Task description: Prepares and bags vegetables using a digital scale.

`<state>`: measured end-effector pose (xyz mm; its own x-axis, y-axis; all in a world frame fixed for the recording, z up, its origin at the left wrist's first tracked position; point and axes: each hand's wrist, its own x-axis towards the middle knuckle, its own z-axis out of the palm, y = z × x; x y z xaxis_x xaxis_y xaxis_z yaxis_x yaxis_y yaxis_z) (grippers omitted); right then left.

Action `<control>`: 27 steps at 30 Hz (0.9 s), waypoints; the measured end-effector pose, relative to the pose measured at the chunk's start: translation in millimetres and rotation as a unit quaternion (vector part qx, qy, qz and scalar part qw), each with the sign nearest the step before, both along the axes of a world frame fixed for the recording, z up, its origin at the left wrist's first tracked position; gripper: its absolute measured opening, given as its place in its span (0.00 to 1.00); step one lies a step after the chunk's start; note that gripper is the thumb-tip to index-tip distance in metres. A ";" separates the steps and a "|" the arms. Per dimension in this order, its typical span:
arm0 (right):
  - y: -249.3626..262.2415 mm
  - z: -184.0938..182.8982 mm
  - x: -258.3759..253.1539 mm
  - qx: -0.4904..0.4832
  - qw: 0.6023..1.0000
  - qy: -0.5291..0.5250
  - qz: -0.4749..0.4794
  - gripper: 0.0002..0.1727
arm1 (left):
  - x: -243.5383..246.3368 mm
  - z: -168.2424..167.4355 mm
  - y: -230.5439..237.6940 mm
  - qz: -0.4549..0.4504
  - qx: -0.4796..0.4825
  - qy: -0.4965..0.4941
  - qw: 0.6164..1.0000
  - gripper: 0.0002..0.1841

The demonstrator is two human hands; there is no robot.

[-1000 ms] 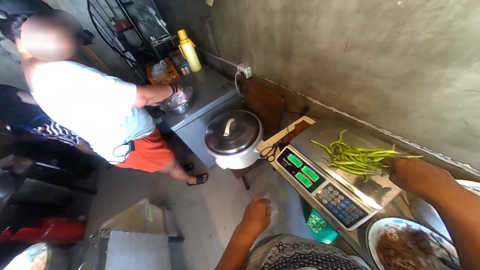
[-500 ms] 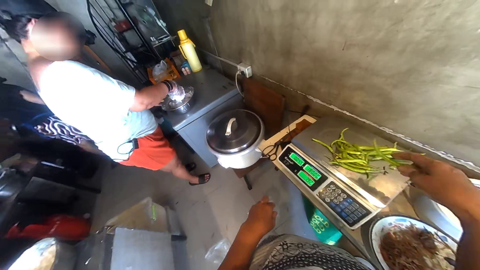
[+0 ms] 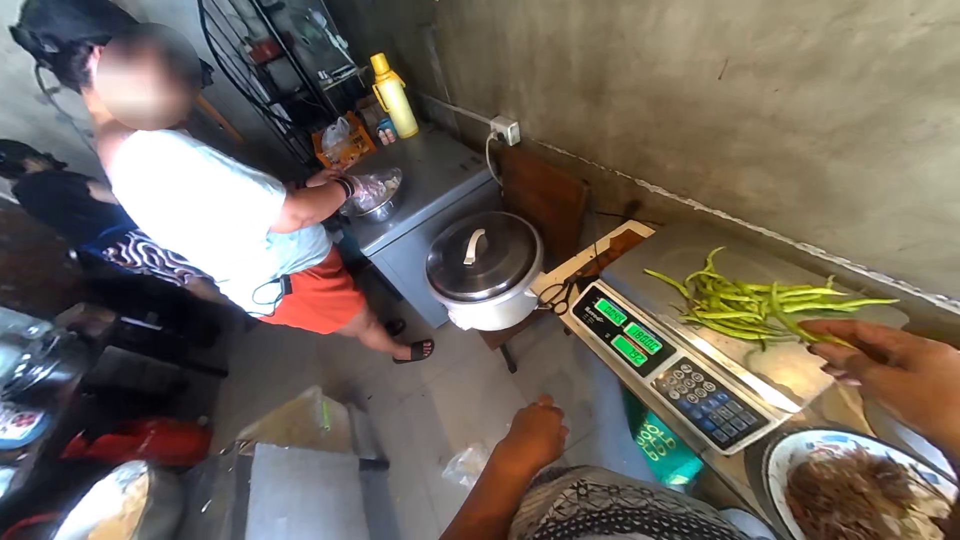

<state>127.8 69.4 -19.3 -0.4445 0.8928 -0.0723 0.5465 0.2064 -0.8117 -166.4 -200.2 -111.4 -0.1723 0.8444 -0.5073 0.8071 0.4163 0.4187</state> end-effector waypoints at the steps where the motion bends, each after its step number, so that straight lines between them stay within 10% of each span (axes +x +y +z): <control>1: 0.1 -2.0 0.7 0.022 1.000 0.009 0.000 0.16 | 0.4 -0.3 0.9 0.001 0.000 0.000 1.000 0.20; 15: -3.3 26.8 68.3 0.115 0.943 -0.137 -0.281 0.15 | 0.4 -4.0 8.9 -0.021 0.014 0.032 0.999 0.20; 27: 4.8 -1.3 66.4 0.067 0.934 -0.206 -0.285 0.24 | -0.2 -1.0 9.5 -0.014 0.033 0.028 0.999 0.20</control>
<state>194.2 74.2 -20.6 0.1460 0.9893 -0.0036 0.8582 -0.1284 -0.4969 -166.6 -190.7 -112.4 -0.1748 0.8803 -0.4410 0.8409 0.3664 0.3982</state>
